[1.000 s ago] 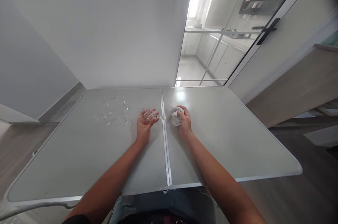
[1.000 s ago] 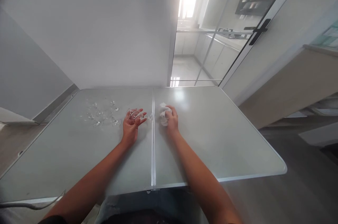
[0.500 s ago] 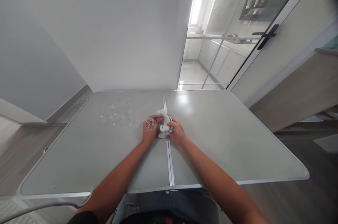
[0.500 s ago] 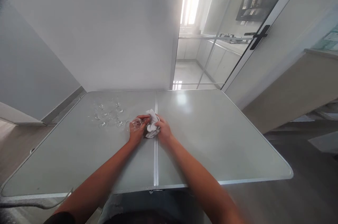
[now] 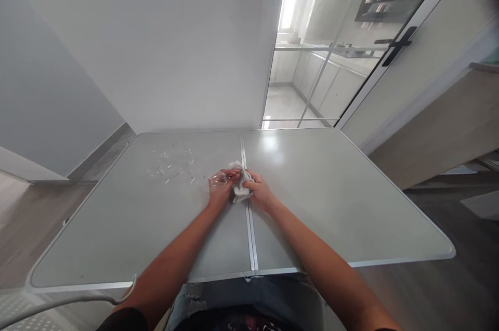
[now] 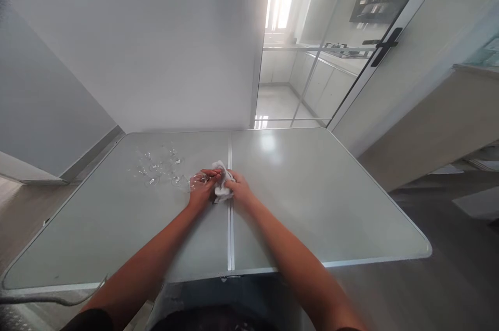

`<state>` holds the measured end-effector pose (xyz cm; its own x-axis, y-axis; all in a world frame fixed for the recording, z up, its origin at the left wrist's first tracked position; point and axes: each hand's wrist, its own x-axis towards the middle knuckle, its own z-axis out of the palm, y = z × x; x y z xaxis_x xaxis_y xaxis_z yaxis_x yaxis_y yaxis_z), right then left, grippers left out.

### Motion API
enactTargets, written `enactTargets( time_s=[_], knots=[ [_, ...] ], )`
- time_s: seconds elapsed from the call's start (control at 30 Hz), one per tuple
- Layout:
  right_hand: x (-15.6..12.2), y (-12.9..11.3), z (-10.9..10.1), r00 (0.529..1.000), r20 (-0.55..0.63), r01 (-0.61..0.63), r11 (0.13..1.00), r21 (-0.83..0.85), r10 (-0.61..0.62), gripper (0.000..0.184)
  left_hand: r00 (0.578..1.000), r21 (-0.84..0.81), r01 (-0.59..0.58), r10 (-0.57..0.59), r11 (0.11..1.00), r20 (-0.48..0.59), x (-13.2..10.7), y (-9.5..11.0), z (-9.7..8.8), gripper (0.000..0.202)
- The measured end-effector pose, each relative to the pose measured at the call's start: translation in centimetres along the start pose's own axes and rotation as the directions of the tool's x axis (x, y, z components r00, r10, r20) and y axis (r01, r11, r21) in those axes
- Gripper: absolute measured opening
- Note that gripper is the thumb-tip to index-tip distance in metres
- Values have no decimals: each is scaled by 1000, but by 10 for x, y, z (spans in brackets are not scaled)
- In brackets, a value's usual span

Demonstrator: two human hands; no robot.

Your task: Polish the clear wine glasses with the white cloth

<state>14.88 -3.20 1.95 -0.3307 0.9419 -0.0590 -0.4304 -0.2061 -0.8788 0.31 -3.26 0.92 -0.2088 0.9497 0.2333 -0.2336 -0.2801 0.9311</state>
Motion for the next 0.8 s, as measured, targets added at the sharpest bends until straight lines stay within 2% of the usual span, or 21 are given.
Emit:
enactTargets(
  time_s=[0.07, 0.13, 0.2, 0.3, 0.37, 0.43, 0.53, 0.6, 0.7, 0.8],
  knots=[
    [-2, -1, 2, 999, 40, -27, 999, -32, 29, 45, 998, -4, -7, 7, 1000, -68, 1, 1, -1, 19],
    [-3, -2, 3, 1000, 17, 9, 1000, -17, -9, 53, 995, -2, -2, 2, 1000, -103, 2, 1, -2, 20],
    [-3, -2, 4, 999, -17, 42, 999, 13, -42, 59, 998, 11, 14, -13, 1000, -64, 2, 1, -2, 20],
    [-3, 1, 5, 1000, 22, -12, 1000, -14, 12, 47, 1000, 61, 13, -12, 998, -18, 0, 2, -1, 19],
    [-3, 2, 4, 998, 56, -36, 998, -60, 39, 41, 997, 76, -1, 6, 997, -73, 0, 3, -1, 20],
    [-3, 2, 4, 999, 36, 0, 997, -71, 2, 47, 992, 81, -3, 13, 997, -123, 0, 3, -1, 20],
    [-3, 0, 4, 999, -8, 50, 998, -44, -51, 58, 997, 102, 16, -8, 995, -82, 1, 1, -2, 20],
    [-4, -2, 4, 1000, 21, 20, 999, -45, -19, 54, 998, 108, 22, -14, 994, -68, 2, -1, -3, 20],
    [-5, -4, 5, 996, 82, -37, 995, -91, 45, 45, 988, 112, -10, 28, 994, -152, 5, -2, -5, 20],
    [-6, -6, 5, 998, 52, -13, 997, -75, 17, 52, 985, 108, -22, 40, 994, -168, 6, -3, -7, 21]
  ],
)
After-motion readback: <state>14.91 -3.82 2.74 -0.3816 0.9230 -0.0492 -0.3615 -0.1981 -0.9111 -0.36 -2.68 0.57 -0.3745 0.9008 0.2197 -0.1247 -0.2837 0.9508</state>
